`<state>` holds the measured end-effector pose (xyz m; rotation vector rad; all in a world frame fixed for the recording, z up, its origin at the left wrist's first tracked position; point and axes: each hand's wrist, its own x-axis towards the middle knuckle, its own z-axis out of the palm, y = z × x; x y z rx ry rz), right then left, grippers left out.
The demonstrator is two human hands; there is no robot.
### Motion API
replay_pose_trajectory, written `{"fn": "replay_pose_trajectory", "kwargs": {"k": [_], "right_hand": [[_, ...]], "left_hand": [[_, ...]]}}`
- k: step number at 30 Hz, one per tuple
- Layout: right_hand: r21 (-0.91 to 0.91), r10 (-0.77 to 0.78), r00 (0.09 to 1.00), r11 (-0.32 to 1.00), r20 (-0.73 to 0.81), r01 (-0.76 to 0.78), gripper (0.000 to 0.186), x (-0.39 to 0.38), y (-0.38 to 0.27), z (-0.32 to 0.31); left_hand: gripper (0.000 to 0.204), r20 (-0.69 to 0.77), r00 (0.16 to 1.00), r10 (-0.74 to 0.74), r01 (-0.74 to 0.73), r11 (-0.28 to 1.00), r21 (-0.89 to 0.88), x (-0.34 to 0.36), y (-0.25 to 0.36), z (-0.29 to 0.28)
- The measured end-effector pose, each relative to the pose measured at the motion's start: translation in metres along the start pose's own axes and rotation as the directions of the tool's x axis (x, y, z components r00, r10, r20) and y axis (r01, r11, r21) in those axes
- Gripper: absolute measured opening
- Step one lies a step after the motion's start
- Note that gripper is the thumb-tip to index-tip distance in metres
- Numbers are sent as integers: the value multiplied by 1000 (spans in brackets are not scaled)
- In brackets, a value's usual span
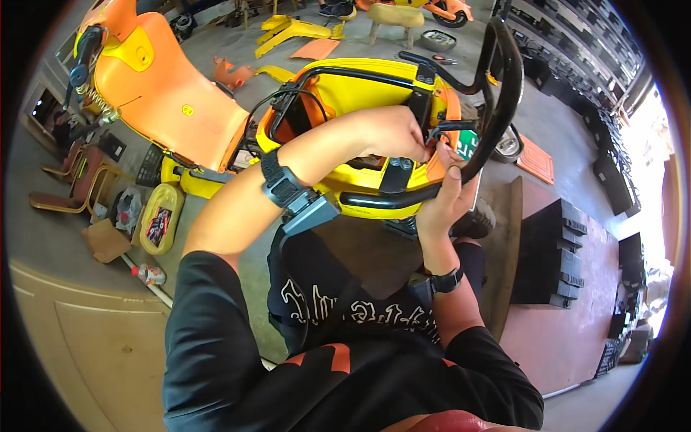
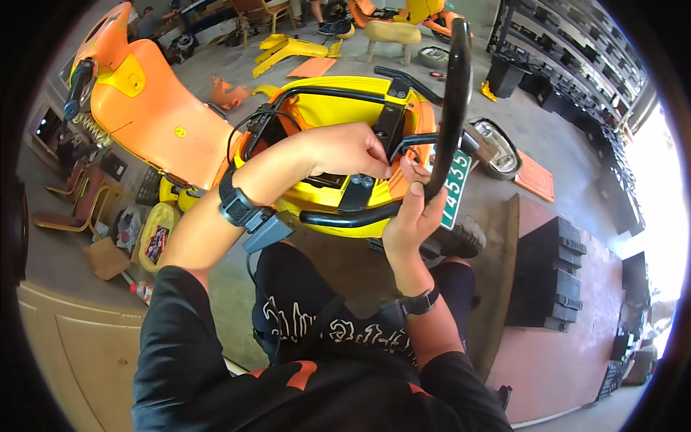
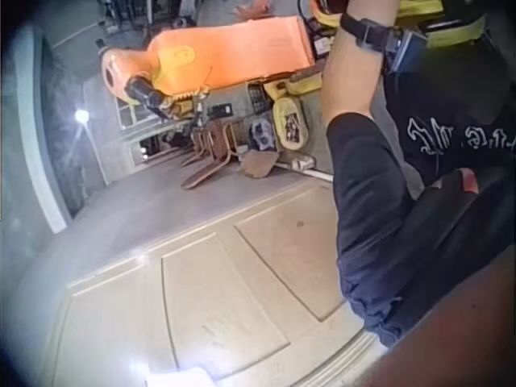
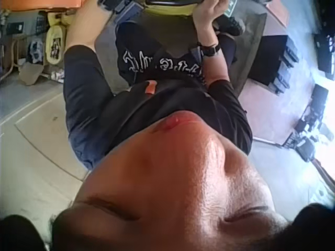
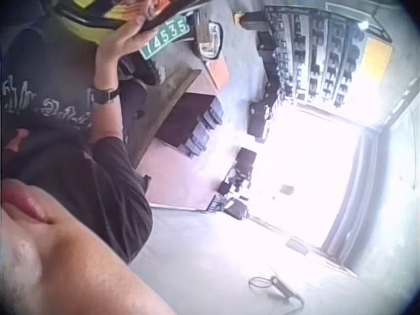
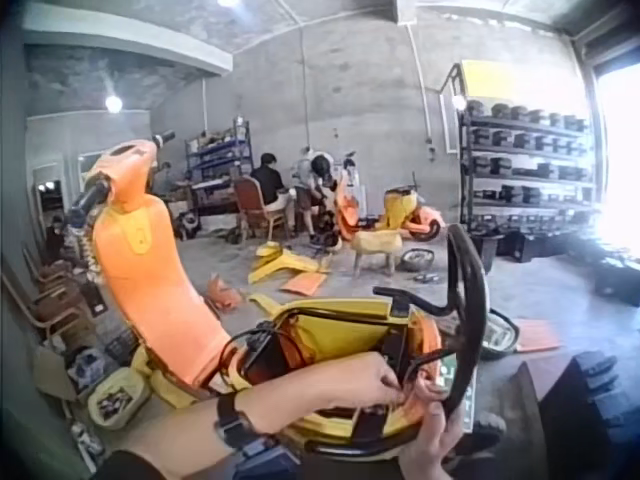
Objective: The recorder is repairing a yellow electric scooter, specifically working on the rear storage and frame components using a power drill.
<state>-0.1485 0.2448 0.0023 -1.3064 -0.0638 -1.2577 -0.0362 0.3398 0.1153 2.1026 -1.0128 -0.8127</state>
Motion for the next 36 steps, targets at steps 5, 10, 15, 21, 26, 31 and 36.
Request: {"fn": "replay_pose_trajectory", "kwargs": {"k": [5,10,15,21,26,31,36], "right_hand": [[35,48,999,998,-18,-47,32,-4,-5,-1],[49,41,999,998,-14,-40,31,-6,-1,-1],[64,26,999,998,-45,-23,30,-5,2,5],[72,72,997,995,-39,-69,28,-4,1,3],[-98,-18,999,995,30,21,29,-2,1,-9],[-292,-96,993,950,71,113,30,2,-2,-12],[-6,-31,999,1000,-22,31,28,-5,8,-8]], "left_hand": [[22,17,999,32,-33,997,71,-2,4,3],[24,26,993,113,-116,980,160,1,0,3],[23,21,990,138,-138,953,268,1,2,-2],[23,-76,942,327,-283,896,341,-10,-5,7],[35,-508,803,312,-169,936,308,-44,-20,10],[44,-588,775,233,-114,966,233,-38,-44,17],[41,-470,846,253,-126,951,284,-35,-45,20]]}}
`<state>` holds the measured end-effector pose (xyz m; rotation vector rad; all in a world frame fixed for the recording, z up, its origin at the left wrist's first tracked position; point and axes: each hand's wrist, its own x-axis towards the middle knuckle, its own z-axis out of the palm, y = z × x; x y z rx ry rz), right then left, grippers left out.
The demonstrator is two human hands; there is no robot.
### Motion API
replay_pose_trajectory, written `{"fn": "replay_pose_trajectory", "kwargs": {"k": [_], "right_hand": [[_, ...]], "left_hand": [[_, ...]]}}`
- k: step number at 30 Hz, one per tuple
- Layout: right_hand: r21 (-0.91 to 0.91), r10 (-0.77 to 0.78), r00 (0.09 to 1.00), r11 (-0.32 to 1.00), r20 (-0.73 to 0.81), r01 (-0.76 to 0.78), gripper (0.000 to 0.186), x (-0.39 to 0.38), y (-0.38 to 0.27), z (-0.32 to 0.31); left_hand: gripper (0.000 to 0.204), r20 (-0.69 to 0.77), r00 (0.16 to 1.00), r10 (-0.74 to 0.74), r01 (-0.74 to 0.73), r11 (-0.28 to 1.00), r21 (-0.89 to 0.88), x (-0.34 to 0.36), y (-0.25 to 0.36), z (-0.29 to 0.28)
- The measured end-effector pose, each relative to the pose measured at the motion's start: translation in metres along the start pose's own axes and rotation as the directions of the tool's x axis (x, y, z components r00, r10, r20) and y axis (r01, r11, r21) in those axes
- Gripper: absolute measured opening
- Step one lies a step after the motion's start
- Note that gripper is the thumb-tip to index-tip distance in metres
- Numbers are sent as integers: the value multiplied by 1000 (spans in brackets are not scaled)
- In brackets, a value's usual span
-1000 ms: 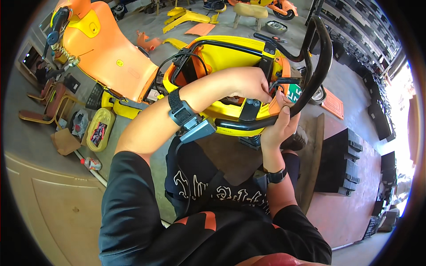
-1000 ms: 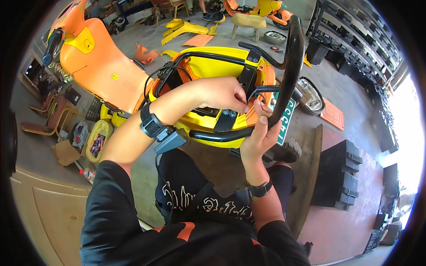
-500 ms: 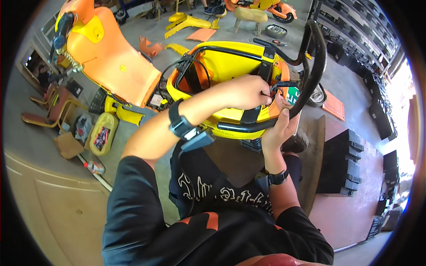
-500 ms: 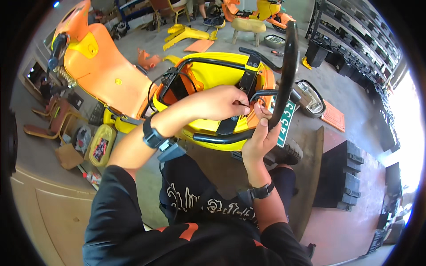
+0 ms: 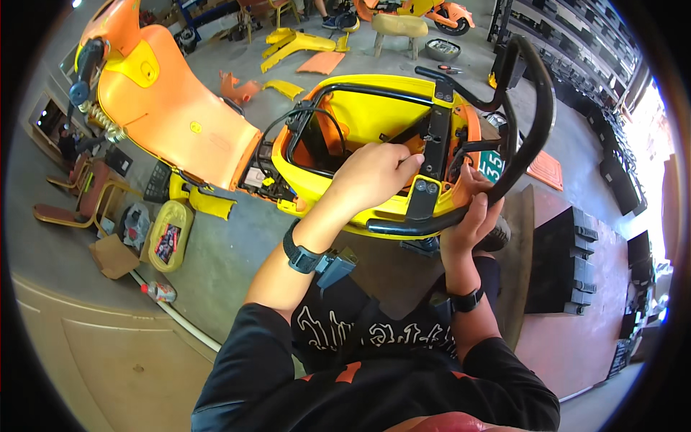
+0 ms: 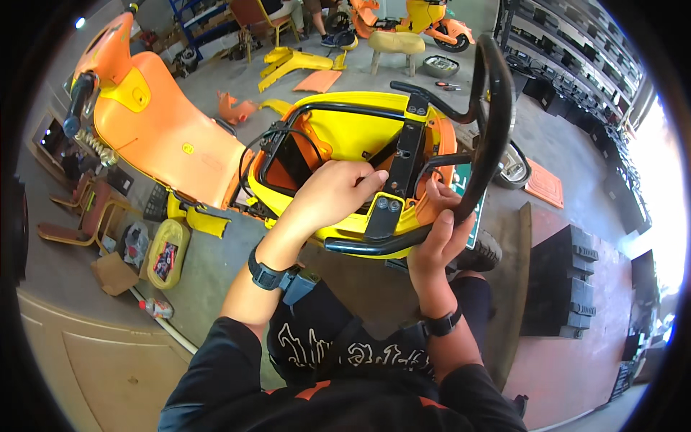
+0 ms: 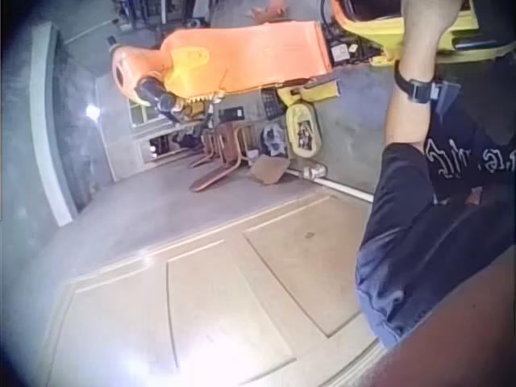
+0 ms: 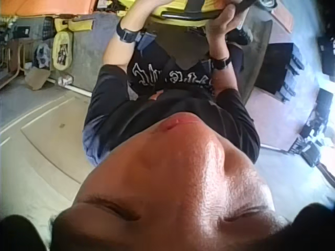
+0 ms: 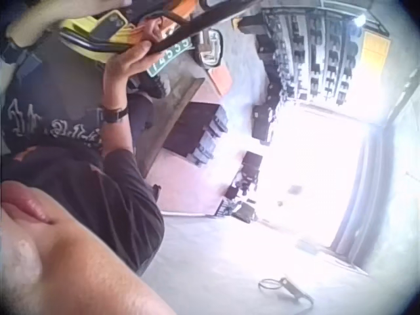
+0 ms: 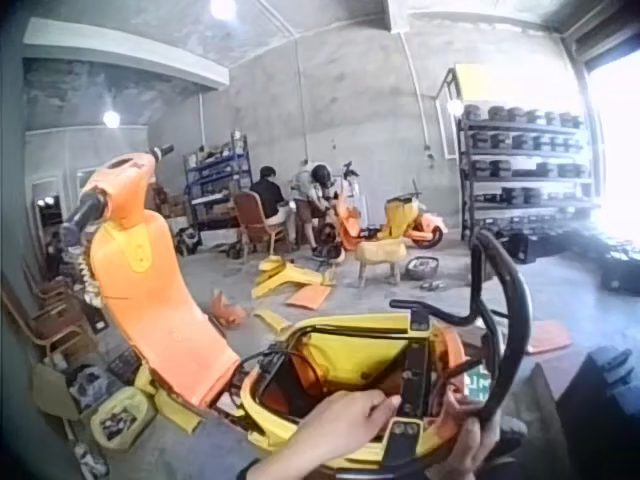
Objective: The recorder is repairing a yellow electric scooter, specifically working on the rear storage and frame components using a power drill.
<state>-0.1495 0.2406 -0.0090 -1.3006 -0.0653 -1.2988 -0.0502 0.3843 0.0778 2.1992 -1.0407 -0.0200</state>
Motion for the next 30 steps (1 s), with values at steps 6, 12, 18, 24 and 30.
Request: {"fn": "replay_pose_trajectory", "kwargs": {"k": [6,12,18,24,30], "right_hand": [[-25,-20,999,999,39,21,30,1,5,4],[163,28,997,986,73,-39,29,2,9,-3],[-229,60,955,973,291,9,31,19,-26,-56],[-165,-115,852,960,511,228,10,-41,-50,-94],[-373,250,419,895,873,243,25,-108,2,-75]], "left_hand": [[41,5,1000,-17,17,999,29,2,-2,-3],[39,-178,984,-14,2,998,-71,0,1,-1],[26,-668,726,-164,-279,818,-504,-42,-13,-2],[38,180,908,-379,122,-173,-977,-152,-4,49],[58,753,589,-293,650,-381,-657,-153,-64,161]]}}
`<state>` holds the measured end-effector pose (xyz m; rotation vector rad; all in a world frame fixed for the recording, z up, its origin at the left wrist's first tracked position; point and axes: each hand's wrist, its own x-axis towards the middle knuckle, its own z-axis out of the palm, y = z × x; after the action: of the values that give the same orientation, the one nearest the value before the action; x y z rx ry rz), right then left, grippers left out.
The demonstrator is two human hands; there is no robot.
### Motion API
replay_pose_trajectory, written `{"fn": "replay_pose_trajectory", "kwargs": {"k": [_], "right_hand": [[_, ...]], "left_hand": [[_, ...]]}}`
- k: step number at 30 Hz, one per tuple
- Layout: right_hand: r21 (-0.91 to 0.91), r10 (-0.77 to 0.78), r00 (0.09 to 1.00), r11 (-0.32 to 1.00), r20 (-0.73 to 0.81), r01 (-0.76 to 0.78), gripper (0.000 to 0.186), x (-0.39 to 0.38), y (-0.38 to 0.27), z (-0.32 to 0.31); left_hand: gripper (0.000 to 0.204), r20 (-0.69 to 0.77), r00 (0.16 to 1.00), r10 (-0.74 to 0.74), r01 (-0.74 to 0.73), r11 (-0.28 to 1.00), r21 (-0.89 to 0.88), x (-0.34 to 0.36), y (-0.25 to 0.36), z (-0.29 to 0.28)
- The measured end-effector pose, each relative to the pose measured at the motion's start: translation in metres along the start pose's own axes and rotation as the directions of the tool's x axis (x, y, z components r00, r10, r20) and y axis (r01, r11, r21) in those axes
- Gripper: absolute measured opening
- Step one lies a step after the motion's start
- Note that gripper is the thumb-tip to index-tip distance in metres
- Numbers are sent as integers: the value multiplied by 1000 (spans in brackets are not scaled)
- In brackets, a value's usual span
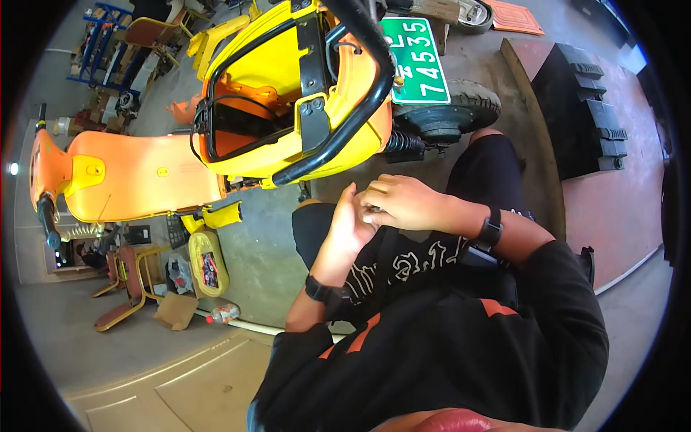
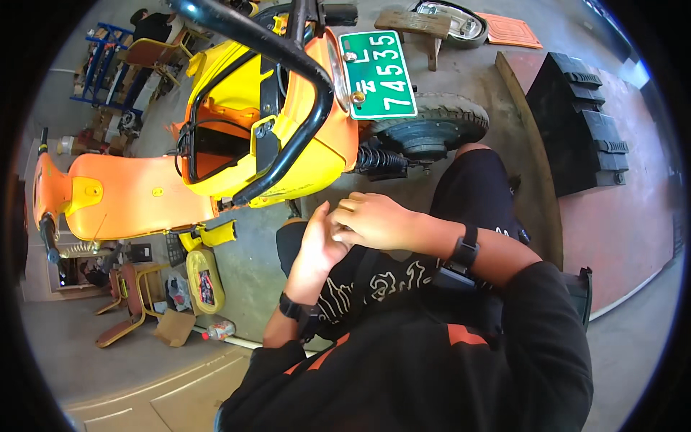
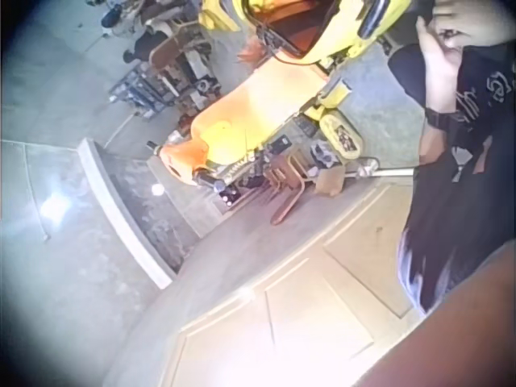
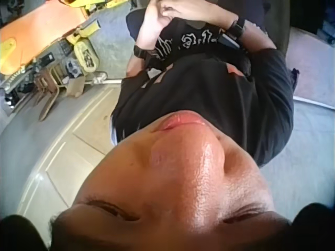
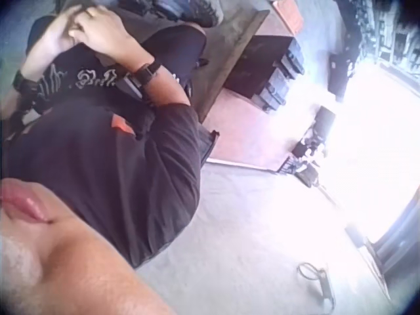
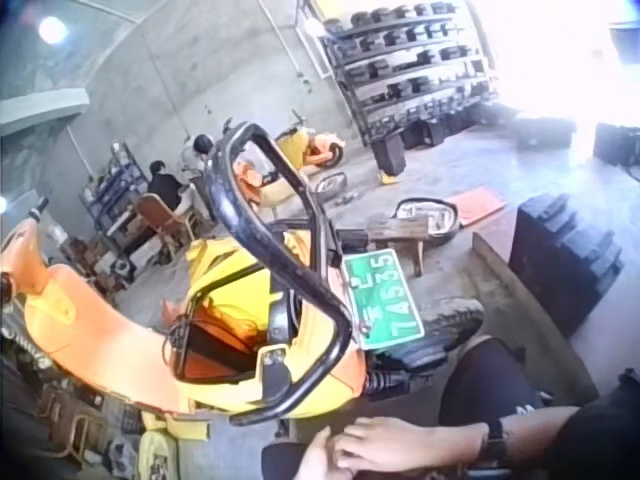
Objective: The recorder is repairing a yellow electric scooter, specifically working on the rear storage and frame components using a power drill.
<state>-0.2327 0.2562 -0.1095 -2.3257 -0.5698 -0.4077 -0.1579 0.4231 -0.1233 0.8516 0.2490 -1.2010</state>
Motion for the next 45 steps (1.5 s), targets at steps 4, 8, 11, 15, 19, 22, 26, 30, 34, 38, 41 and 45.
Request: {"fn": "replay_pose_trajectory", "kwargs": {"k": [4,8,11,15,19,22,26,30,34,38,41,45], "right_hand": [[34,0,997,999,72,-3,23,-9,40,25],[315,77,986,941,147,-121,18,-21,59,16],[300,160,966,929,201,-217,20,-25,62,22],[264,177,982,946,66,-188,16,-27,60,28],[336,340,940,887,-10,-317,22,-40,83,45],[637,518,784,486,342,-598,21,-33,85,42],[671,551,730,365,404,-646,22,-34,92,55],[714,569,743,350,351,-606,20,-32,102,68],[587,685,723,551,89,-594,20,-36,98,63],[534,640,758,601,124,-595,22,-37,103,70],[541,652,683,463,328,-702,24,-39,98,64],[557,575,671,398,468,-729,27,-15,80,43]], "left_hand": [[65,476,879,1,179,925,-334,43,-6,-52],[69,-85,993,-78,78,997,-10,30,-8,-7],[72,-65,995,-78,78,997,6,37,-13,-13],[76,86,991,-99,97,995,27,44,-1,-30],[64,-318,948,-13,10,1000,-11,54,12,-22],[67,-447,894,41,-210,918,-336,68,28,-67],[71,-547,833,88,-384,803,-455,104,49,-94],[55,-483,842,240,-510,648,-566,126,56,-106],[59,-370,846,383,-527,700,-482,123,49,-92],[58,-351,898,263,-384,860,-337,106,54,-127],[71,-652,759,3,-354,841,-408,77,67,-107],[50,-719,182,671,-760,560,331,-11,90,-86]]}}
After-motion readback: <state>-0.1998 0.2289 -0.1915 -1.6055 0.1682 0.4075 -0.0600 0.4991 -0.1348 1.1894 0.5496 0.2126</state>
